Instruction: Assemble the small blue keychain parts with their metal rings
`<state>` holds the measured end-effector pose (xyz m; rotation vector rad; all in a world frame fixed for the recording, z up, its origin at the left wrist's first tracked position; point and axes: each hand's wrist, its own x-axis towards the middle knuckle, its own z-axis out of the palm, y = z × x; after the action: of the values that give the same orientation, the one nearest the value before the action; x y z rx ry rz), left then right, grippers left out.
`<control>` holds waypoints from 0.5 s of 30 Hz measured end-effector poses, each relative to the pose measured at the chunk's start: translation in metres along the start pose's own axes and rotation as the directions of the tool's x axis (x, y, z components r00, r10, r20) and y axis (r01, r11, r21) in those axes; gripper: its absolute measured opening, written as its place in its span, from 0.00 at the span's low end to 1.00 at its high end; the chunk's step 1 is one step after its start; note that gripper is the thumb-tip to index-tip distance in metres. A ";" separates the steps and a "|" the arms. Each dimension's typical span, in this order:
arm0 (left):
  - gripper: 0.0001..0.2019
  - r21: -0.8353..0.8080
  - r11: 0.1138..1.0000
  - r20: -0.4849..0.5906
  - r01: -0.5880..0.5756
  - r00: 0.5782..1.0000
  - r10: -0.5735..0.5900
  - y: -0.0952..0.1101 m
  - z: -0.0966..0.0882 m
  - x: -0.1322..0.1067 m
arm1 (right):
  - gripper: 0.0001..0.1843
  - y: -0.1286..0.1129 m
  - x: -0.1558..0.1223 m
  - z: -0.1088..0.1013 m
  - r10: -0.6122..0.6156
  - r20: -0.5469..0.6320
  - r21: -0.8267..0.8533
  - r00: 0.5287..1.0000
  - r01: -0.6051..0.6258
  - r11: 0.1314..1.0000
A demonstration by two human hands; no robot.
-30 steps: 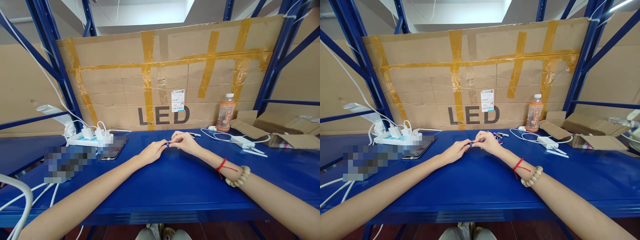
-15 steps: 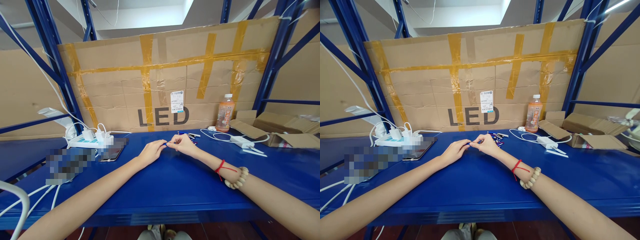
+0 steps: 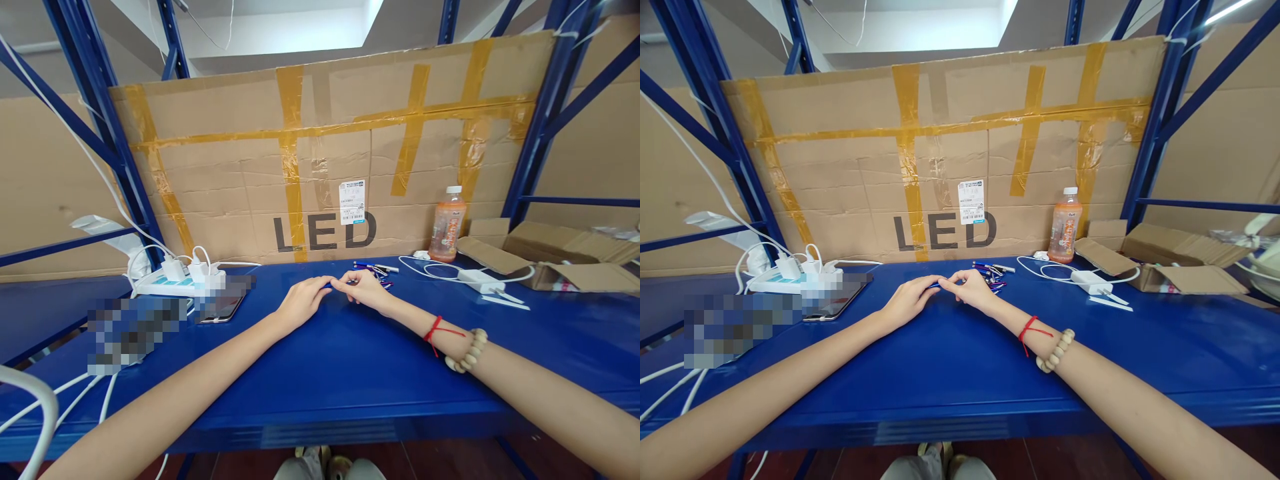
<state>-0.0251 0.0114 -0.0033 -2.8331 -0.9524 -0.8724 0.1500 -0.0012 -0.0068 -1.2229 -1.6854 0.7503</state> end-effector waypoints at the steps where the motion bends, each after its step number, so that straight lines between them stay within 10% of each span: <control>1: 0.14 0.007 1.000 0.000 0.012 1.000 -0.012 0.000 0.000 0.000 | 0.21 0.001 0.001 0.000 -0.003 0.002 -0.005 1.000 0.003 1.000; 15: 0.11 -0.057 0.985 0.022 0.165 0.986 -0.164 0.007 -0.004 0.001 | 0.19 0.005 0.007 -0.004 -0.294 -0.069 -0.091 0.953 0.287 0.953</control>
<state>-0.0226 0.0056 0.0013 -2.8468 -1.1978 -0.9072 0.1551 0.0065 -0.0067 -1.0131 -1.7906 0.4508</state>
